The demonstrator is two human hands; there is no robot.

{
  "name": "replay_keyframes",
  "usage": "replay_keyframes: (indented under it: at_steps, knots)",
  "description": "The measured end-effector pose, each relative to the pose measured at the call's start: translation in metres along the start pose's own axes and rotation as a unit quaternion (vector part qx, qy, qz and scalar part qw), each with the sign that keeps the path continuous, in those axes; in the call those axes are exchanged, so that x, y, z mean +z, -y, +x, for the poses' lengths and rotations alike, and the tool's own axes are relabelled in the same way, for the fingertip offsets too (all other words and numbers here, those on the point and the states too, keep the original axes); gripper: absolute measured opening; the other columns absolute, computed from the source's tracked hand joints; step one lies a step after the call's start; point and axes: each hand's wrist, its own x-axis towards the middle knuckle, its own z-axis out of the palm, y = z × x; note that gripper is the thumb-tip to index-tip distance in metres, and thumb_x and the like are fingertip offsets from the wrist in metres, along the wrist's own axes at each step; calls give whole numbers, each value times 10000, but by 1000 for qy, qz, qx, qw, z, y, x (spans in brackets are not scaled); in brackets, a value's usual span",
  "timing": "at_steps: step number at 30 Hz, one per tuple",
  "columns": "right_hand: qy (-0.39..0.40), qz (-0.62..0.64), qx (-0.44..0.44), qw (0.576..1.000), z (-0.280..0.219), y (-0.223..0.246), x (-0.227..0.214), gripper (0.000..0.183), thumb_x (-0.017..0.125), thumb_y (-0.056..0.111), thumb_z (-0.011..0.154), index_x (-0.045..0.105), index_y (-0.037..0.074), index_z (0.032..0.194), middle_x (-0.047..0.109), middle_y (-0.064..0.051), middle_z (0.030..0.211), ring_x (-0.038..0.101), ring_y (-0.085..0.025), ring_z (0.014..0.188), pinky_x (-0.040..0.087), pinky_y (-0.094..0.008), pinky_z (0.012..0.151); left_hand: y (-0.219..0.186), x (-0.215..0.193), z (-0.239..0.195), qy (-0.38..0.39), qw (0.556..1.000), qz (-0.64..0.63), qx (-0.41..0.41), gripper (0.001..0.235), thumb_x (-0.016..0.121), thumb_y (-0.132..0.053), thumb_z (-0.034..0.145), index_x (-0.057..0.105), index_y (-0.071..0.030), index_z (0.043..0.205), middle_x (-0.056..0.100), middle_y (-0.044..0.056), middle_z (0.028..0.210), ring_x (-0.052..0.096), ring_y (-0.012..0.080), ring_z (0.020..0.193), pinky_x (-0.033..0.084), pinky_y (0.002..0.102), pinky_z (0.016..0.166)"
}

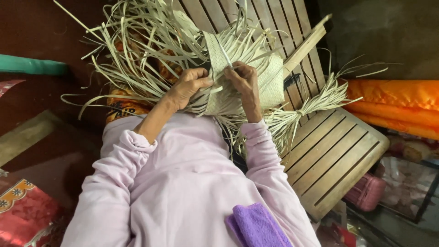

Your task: The person weaves a basket using dried palm leaves, interlacing strands by hand to form a patterned structure. The hands manipulate the leaves continuously, pulling and tucking them into the existing weave.

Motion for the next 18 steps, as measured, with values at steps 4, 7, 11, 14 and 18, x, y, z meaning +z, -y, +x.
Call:
replay_keyframes:
  at_steps: [4,7,11,14,18]
  knots:
    - [-13,12,13,1000,4,-19,0,174,768,224,839,697,86,759,579,25,602,436,-13,529,279,-182,480,3,-4,2,12,1000,-8,1,173,805,-199,822,680,-80,840,665,34,734,689,133,726,576,277,655]
    - [-6,34,26,999,5,-27,1,170,769,213,829,710,62,778,580,2,591,463,-16,479,310,-175,448,6,-4,0,6,1000,-21,-10,175,799,-191,802,687,-64,848,678,55,735,707,148,723,601,300,660]
    - [-1,67,36,997,9,-37,2,152,771,200,831,711,65,796,584,-11,600,458,-16,445,321,-165,420,19,-9,3,-17,999,-30,-17,171,788,-204,811,700,-68,865,693,51,751,712,137,732,606,291,670]
    - [4,71,37,997,9,-50,-5,153,780,207,828,718,69,805,585,-15,600,443,-15,434,318,-161,414,36,-25,15,-27,999,26,6,173,791,-210,808,698,-73,859,657,45,747,679,129,728,580,275,655]
    - [2,52,30,998,4,-48,-4,159,774,219,849,719,73,823,591,-11,613,437,-13,457,316,-158,436,50,-35,25,-19,994,104,39,186,781,-239,841,711,-72,884,633,44,759,648,117,745,556,273,647]
